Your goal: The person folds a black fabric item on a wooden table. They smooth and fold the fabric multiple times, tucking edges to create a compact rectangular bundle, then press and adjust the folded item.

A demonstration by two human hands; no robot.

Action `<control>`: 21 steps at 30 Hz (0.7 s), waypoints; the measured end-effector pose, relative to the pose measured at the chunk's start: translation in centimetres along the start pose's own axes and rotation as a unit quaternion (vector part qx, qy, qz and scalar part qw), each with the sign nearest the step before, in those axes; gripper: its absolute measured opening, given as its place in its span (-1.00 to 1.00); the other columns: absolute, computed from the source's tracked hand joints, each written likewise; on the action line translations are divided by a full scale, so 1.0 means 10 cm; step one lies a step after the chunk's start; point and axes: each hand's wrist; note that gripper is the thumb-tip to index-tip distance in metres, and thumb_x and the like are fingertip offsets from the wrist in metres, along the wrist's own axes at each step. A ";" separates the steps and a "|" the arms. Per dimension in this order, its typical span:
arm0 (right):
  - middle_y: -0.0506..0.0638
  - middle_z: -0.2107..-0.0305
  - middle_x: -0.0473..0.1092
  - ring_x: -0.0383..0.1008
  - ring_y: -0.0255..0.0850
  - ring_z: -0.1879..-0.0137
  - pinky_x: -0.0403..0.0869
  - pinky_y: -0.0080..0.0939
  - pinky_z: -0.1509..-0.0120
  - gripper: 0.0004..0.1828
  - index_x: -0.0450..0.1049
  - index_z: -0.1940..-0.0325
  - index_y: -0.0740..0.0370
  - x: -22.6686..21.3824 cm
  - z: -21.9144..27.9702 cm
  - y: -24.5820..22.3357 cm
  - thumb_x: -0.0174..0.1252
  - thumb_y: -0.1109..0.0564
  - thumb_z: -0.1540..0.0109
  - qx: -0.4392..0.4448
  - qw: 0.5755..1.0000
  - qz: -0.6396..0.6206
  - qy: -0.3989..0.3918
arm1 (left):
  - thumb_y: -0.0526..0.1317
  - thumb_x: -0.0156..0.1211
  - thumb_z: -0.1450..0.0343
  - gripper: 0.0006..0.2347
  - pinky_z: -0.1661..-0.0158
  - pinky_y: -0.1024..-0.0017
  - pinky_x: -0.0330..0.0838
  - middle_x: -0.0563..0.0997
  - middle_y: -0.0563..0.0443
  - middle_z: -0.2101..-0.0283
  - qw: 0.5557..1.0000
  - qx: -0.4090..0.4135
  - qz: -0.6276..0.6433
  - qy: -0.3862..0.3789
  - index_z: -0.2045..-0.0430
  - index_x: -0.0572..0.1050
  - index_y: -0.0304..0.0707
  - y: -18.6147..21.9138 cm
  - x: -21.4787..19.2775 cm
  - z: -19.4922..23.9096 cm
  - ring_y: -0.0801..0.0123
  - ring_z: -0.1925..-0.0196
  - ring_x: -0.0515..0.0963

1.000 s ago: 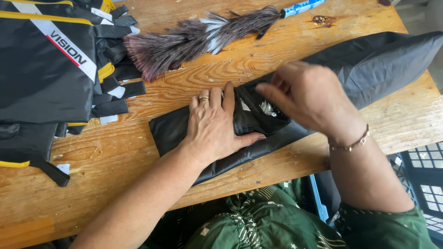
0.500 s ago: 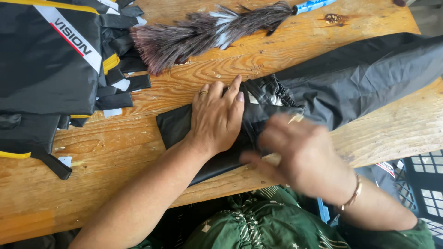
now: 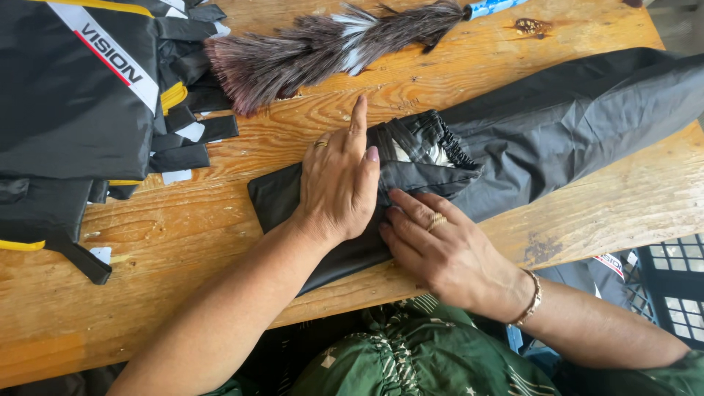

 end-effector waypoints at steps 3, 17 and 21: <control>0.23 0.08 0.48 0.52 0.16 -0.19 0.50 0.04 -0.21 -0.77 0.47 0.00 0.44 0.01 0.07 0.02 -0.10 0.31 -0.39 0.032 0.999 0.001 0.014 | -0.12 -0.34 -0.52 -0.47 0.01 0.02 0.34 0.60 -0.32 0.07 0.999 0.017 0.006 0.028 -0.37 0.13 -0.51 -0.05 0.08 0.03 -0.11 0.11 0.56; 0.37 -0.50 -0.01 -0.13 0.22 -0.64 -0.22 0.29 -0.67 0.08 0.01 -0.55 0.46 0.26 -0.23 0.05 -0.44 -0.55 -0.34 0.218 0.973 0.046 -0.061 | -0.02 -0.22 -0.47 -0.45 -0.04 -0.08 0.25 0.49 -0.29 0.02 0.982 -0.005 -0.161 -0.104 -0.34 0.21 -0.36 0.03 0.13 0.03 -0.12 -0.02 0.46; 0.28 -0.52 -0.01 -0.14 0.27 -0.63 -0.14 0.36 -0.62 -0.10 0.23 -0.51 0.28 0.22 -0.11 0.24 -0.27 -0.46 -0.38 0.236 0.966 0.085 -0.068 | -0.04 0.02 -0.41 -0.45 0.07 0.00 0.35 0.49 -0.19 0.14 0.972 0.052 -0.222 -0.050 -0.28 0.31 -0.39 0.01 0.09 0.10 0.00 0.11 0.47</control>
Point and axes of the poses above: each hand's wrist, its own z-axis away from the middle knuckle, its own x-axis out of the palm, y = z × x
